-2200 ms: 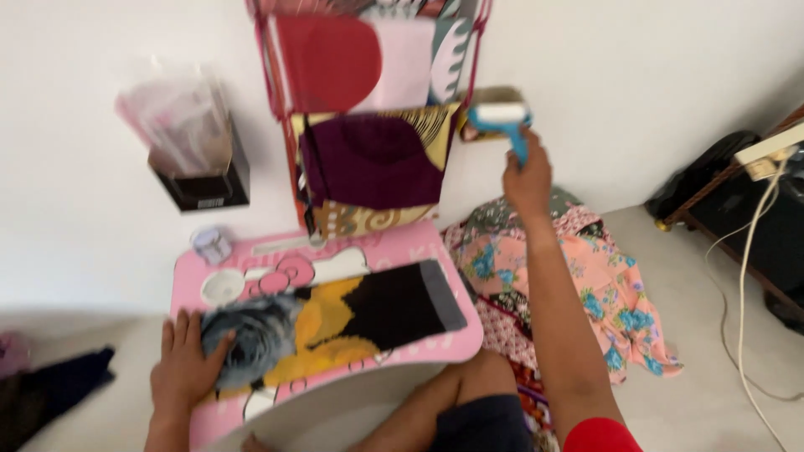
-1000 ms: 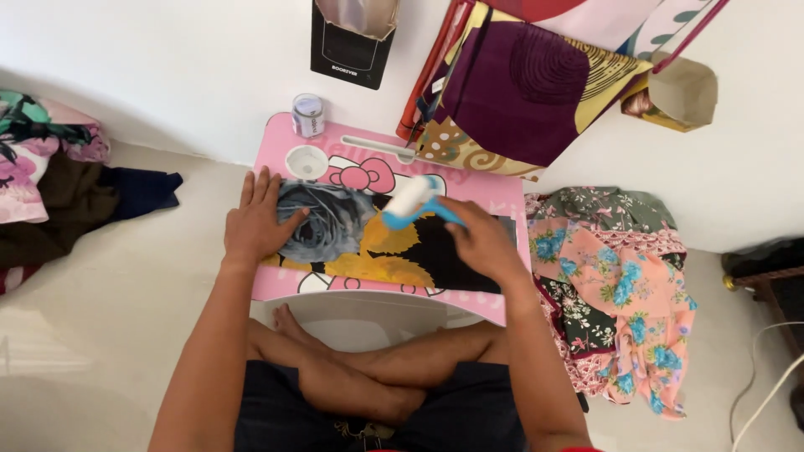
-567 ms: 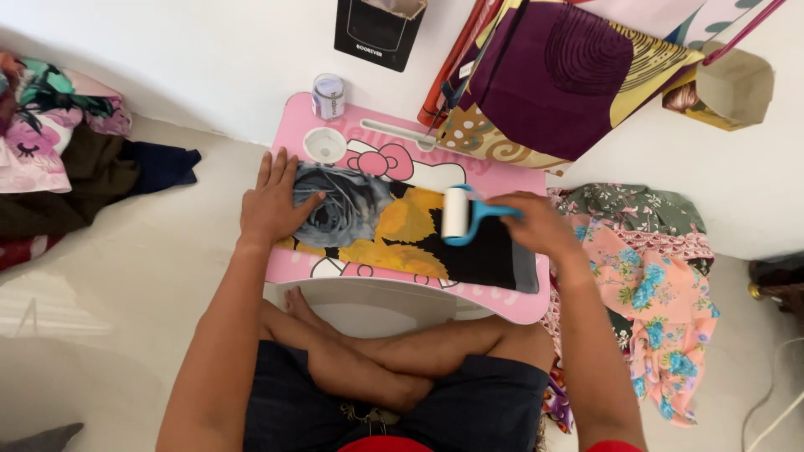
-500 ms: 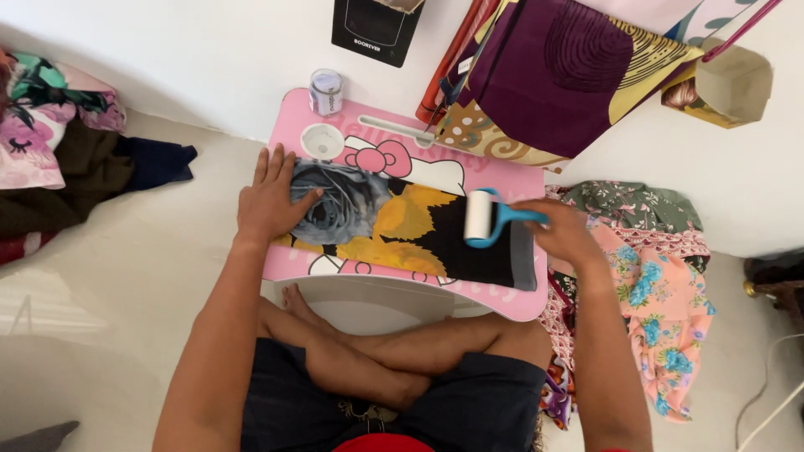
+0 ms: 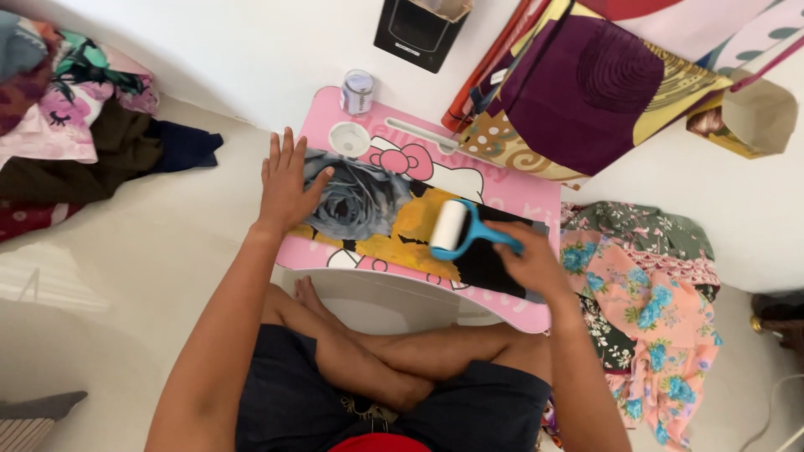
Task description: Using a lint roller to clean debris from small fabric pieces and then folding them on a small table.
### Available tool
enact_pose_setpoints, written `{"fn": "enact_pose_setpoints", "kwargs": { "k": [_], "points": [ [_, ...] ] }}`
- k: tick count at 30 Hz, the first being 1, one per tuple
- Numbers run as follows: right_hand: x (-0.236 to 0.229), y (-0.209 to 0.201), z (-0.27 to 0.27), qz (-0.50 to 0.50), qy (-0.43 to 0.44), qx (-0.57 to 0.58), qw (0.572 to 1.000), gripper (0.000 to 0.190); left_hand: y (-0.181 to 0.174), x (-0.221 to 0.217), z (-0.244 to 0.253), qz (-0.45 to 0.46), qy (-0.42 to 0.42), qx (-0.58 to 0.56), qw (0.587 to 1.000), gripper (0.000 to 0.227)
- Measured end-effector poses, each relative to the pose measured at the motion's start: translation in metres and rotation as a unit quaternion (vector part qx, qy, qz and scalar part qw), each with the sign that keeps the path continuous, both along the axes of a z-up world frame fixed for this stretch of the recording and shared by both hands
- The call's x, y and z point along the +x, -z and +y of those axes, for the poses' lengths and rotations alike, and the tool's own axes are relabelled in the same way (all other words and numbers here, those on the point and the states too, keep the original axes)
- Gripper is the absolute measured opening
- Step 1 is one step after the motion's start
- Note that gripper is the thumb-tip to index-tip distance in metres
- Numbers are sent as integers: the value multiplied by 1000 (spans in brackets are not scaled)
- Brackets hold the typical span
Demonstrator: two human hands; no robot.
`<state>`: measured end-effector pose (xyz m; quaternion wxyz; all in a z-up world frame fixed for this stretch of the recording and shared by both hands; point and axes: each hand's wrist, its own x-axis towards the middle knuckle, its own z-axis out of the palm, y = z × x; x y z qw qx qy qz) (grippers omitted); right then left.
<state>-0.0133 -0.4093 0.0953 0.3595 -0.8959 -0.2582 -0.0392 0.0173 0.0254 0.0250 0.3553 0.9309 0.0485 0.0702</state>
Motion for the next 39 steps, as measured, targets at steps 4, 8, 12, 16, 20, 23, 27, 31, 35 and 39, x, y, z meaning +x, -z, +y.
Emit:
{"fn": "enact_pose_setpoints", "kwargs": {
  "k": [4,8,12,16,20,23,27,31,35,39],
  "points": [
    [18,-1,88,2,-32,-28,999,39,23,-9,11,10,-31,23,999,83],
    [34,2,157,56,-78,-22,995,43,38,-30,16,11,-66,55,996,78],
    [35,-3,176,106,-89,-25,990,47,52,-46,14,40,-83,57,994,73],
    [25,-14,125,83,-81,-25,993,44,51,-56,15,40,-87,44,995,70],
    [13,-5,18,51,-24,-32,998,41,22,-70,9,25,-107,-80,991,65],
    [-3,1,-62,74,72,-62,993,43,8,-76,7,32,-129,-160,978,61],
    [-22,24,-141,84,199,-80,973,45,17,-74,10,30,-154,-237,959,54],
    [-25,26,-102,78,187,-62,977,44,24,-70,13,21,-158,-280,947,52],
    [-20,18,1,66,43,-6,997,44,41,-67,17,1,-169,-351,921,45],
    [-13,13,108,58,-64,54,995,44,52,-65,17,-5,-183,-379,907,42]
  ]
}}
